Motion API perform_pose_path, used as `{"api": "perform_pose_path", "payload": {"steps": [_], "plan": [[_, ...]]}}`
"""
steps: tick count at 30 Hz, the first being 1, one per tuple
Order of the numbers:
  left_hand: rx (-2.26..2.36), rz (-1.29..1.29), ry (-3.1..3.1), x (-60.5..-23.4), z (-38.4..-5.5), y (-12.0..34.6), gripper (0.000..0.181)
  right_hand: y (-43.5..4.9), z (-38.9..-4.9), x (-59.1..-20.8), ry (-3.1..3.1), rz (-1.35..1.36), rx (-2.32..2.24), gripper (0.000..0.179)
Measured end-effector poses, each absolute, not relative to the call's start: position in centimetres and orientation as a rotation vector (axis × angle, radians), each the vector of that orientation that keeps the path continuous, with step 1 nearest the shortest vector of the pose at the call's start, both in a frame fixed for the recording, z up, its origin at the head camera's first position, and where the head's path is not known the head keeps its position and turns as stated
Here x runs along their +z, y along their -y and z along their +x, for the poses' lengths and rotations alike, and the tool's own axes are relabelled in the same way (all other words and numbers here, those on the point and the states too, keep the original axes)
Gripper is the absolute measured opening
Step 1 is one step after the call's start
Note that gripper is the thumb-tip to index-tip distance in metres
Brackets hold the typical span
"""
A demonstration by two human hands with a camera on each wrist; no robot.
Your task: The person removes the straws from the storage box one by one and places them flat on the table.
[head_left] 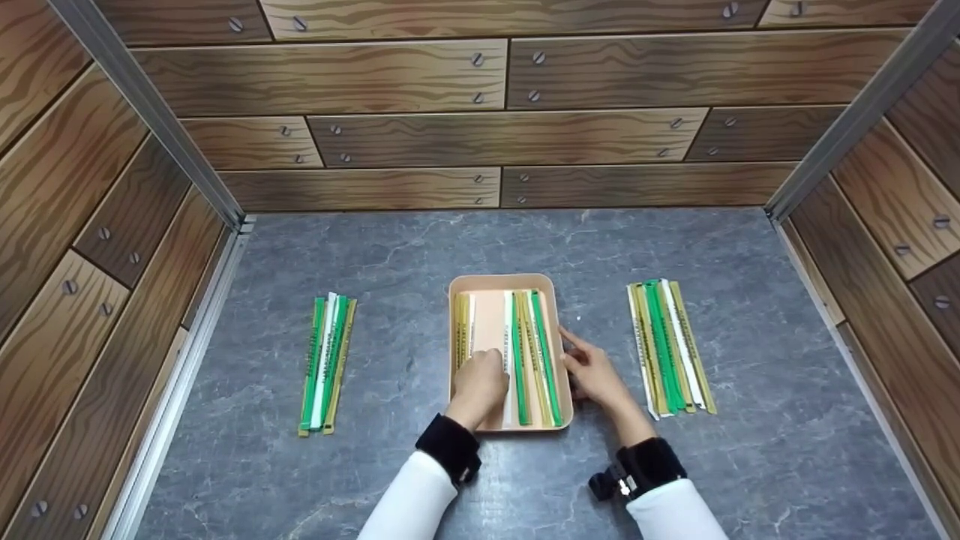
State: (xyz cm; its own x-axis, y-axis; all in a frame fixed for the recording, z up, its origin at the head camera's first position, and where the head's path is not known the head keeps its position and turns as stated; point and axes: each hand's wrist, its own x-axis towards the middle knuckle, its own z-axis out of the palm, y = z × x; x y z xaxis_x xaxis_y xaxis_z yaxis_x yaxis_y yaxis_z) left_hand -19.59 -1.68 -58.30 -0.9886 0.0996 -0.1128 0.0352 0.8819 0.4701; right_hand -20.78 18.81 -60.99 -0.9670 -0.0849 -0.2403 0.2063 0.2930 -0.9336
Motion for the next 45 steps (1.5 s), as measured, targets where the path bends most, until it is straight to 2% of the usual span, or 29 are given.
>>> {"api": "perform_pose_path", "payload": {"steps": [8,19,26,31,38,45], "plan": [[0.657,0.075,-2.937,-59.0,-19.9,1.3,0.002,-18.8,-20.9,-61.2,-2.344,0.099,-1.715,0.052],[0.546,0.036,-2.882,-58.9,-19.6,0.9,0.013,-18.5,-20.9,-61.1,-2.338,0.098,-1.737,0.052],[0.613,0.036,-2.852,-58.6,-19.5,1.4,0.011,-18.7,-20.8,-61.0,-2.254,0.106,-1.799,0.052],[0.701,0.036,-2.878,-57.4,-19.7,2.9,0.009,-18.8,-20.9,-61.1,-2.268,0.111,-1.778,0.052],[0.861,-0.003,-2.944,-54.9,-19.8,5.9,0.020,-18.8,-20.9,-61.0,-2.300,0.142,-1.747,0.052],[1.009,-0.039,-3.039,-53.8,-19.3,9.6,0.018,-18.8,-20.9,-61.0,-2.290,0.123,-1.770,0.052]]}}
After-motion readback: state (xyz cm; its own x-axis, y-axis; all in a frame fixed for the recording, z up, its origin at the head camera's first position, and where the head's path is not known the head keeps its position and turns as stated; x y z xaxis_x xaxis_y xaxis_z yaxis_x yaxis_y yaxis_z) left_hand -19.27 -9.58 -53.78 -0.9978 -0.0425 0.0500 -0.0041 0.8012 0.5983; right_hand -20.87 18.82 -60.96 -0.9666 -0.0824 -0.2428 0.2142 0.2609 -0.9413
